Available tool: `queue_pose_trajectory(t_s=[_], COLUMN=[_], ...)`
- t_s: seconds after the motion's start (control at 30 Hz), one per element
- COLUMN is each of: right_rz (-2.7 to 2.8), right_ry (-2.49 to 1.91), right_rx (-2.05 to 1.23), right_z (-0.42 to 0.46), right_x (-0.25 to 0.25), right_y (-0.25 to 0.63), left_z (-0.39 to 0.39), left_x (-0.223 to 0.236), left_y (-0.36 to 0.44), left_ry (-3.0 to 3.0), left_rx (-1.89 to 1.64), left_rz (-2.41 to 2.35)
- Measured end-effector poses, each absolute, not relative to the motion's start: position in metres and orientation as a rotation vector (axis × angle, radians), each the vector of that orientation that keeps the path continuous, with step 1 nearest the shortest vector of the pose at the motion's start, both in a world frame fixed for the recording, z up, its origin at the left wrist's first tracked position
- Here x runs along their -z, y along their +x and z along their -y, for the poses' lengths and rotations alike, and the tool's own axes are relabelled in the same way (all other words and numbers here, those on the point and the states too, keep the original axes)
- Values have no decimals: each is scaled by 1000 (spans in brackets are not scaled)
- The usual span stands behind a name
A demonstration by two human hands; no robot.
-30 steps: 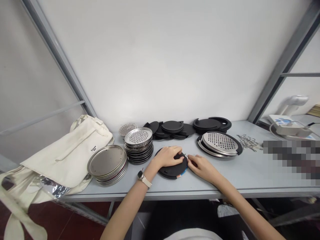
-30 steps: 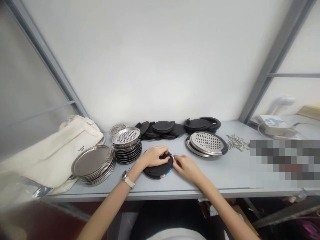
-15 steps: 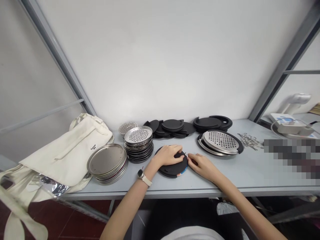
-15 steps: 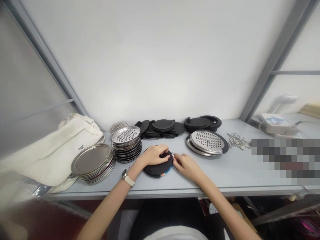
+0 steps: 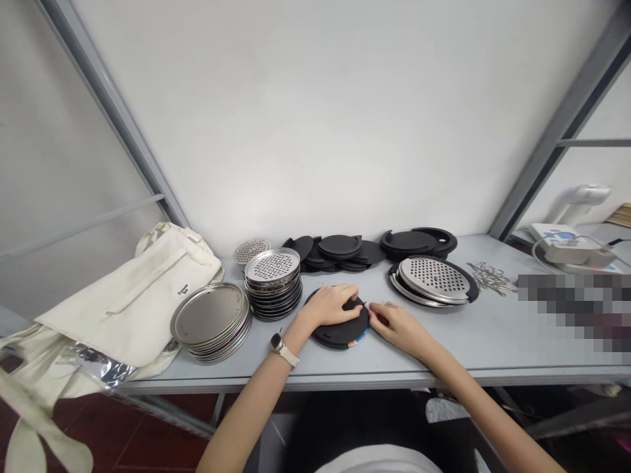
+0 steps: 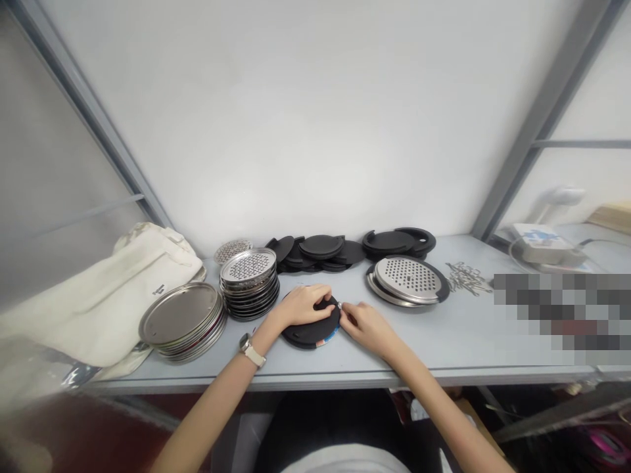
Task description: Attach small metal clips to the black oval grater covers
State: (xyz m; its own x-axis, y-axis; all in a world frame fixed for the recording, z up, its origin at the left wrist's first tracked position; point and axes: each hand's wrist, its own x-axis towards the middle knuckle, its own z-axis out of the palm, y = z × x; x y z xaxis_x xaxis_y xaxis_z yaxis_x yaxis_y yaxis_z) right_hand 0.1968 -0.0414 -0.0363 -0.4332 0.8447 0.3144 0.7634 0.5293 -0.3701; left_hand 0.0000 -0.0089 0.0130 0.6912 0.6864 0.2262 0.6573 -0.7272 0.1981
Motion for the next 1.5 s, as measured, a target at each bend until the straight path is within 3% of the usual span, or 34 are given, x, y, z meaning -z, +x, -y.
queue_pose_trajectory(t_s=[1.5], right_rz=[2330], right_ry=[-1323], right_rx=[-230], right_z=[43], right_x=[32], right_y=[195], left_z=[7], left_x=[-9], left_y=[-1], left_ry=[2850], left_rx=[-501], left_rz=[-1077])
